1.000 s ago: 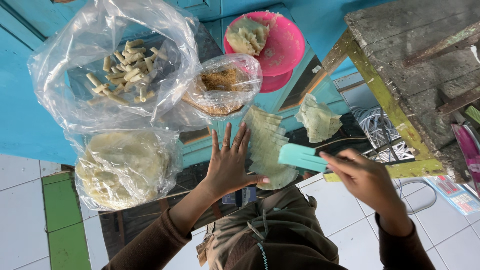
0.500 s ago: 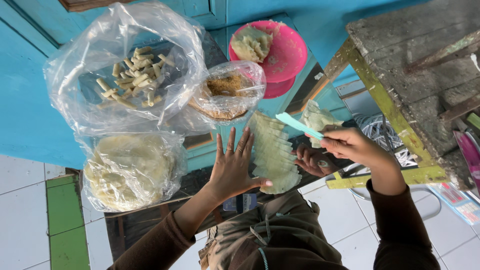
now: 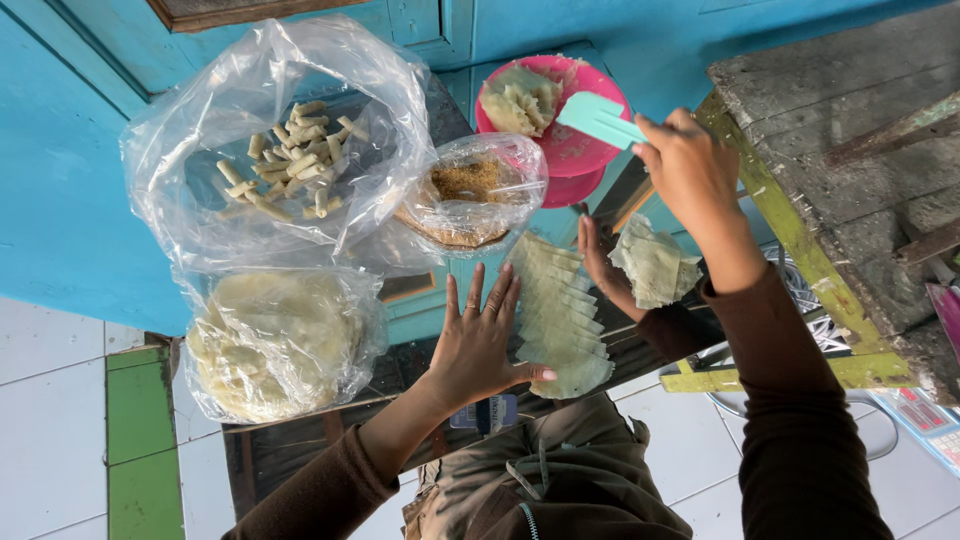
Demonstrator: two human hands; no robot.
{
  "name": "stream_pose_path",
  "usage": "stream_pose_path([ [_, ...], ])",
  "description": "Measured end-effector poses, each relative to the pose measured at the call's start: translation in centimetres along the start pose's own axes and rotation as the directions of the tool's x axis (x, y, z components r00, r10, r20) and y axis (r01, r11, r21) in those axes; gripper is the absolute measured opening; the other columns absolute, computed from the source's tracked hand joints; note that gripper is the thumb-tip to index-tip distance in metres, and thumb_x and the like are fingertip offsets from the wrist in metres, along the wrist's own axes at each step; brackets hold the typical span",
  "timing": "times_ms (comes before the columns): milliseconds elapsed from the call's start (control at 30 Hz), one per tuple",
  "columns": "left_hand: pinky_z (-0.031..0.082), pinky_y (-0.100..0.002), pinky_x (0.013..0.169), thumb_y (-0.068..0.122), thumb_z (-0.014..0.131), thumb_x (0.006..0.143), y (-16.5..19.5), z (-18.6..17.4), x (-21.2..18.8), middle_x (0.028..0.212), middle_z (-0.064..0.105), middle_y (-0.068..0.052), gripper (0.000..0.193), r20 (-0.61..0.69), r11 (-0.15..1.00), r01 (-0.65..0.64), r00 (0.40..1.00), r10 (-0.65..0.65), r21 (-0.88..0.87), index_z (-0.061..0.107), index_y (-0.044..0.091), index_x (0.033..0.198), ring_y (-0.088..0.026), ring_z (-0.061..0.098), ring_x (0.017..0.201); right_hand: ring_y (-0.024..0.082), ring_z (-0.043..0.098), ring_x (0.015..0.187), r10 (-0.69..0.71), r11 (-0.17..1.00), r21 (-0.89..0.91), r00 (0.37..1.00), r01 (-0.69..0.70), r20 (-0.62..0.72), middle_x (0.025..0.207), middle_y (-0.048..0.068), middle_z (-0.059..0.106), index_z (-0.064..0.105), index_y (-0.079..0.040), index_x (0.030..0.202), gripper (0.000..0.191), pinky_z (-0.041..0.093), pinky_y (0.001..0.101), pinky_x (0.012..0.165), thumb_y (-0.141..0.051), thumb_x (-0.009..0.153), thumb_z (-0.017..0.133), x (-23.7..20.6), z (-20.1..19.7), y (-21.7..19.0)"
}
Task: The person takes thin translucent wrapper sheets from a plastic-wrapped stack, folds and arranges them one at a time into an overlapping fan-shaped pile on the table, occasionally using a plastic scraper to lift or separate sheets, with dough pieces and a bag of brown sugar nearby.
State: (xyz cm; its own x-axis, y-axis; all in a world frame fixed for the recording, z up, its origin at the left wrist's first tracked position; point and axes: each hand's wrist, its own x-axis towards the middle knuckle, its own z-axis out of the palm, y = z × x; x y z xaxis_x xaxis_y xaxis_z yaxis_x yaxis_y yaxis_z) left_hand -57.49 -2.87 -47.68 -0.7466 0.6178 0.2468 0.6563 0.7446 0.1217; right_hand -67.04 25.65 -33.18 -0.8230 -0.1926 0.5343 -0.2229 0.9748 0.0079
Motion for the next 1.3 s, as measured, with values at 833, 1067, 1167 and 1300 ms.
stream_pose_path([
  [833, -0.002, -0.069, 0.118, 0.098, 0.04, 0.072, 0.5, -0.5, 0.6, 0.167, 0.013, -0.021, 0.134, 0.018, 0.998, -0.006, 1.0, 0.007, -0.06, 0.023, -0.003, 0.159, -0.044, 0.002, 0.155, 0.027, 0.069, 0.092, -0.123, 0.878, 0.456, 0.99, 0.142, -0.072, 0.104, 0.009, 0.072, 0.073, -0.008, 0.114, 0.017, 0.053, 0.0388, 0.079, -0.015, 0.099, 0.076, -3.9, 1.3, -1.5],
  [1067, 0.043, -0.044, 0.096, 0.039, 0.079, 0.091, 1.2, -2.5, 0.1, 0.113, 0.065, -0.003, 0.031, -0.18, 0.907, 0.045, 0.975, -0.131, -0.419, 0.065, 0.016, 0.106, -0.026, 0.06, 0.109, 0.023, 0.069, 0.074, -0.097, 0.782, 0.623, 0.992, 0.028, 0.077, 0.094, 0.009, 0.072, 0.069, -0.005, 0.123, 0.027, 0.053, 0.0343, 0.065, -0.015, 0.099, 0.073, -2.6, 4.3, -2.4],
  [1167, 0.043, -0.041, 0.079, 0.035, 0.082, 0.085, 2.1, -3.4, 0.0, 0.083, 0.061, -0.002, 0.029, -0.158, 0.907, -0.042, 0.987, -0.027, -0.419, 0.06, 0.015, 0.082, -0.024, 0.06, 0.085, 0.02, 0.071, 0.078, -0.113, 0.761, 0.646, 0.993, 0.059, 0.043, 0.093, 0.009, 0.072, 0.066, -0.004, 0.127, 0.031, 0.055, 0.0322, 0.067, -0.016, 0.1, 0.073, -0.8, 5.7, -3.1],
  [1300, 0.044, -0.043, 0.074, 0.039, 0.082, 0.077, 3.6, -4.1, -0.2, 0.082, 0.06, -0.007, 0.037, -0.137, 0.899, -0.121, 0.988, 0.068, -0.422, 0.057, 0.011, 0.079, -0.029, 0.06, 0.083, 0.019, 0.07, 0.075, -0.05, 0.697, 0.716, 0.995, -0.028, 0.088, 0.091, 0.009, 0.072, 0.068, -0.003, 0.122, 0.028, 0.055, 0.0317, 0.065, -0.016, 0.098, 0.075, 0.2, 6.7, -4.1],
])
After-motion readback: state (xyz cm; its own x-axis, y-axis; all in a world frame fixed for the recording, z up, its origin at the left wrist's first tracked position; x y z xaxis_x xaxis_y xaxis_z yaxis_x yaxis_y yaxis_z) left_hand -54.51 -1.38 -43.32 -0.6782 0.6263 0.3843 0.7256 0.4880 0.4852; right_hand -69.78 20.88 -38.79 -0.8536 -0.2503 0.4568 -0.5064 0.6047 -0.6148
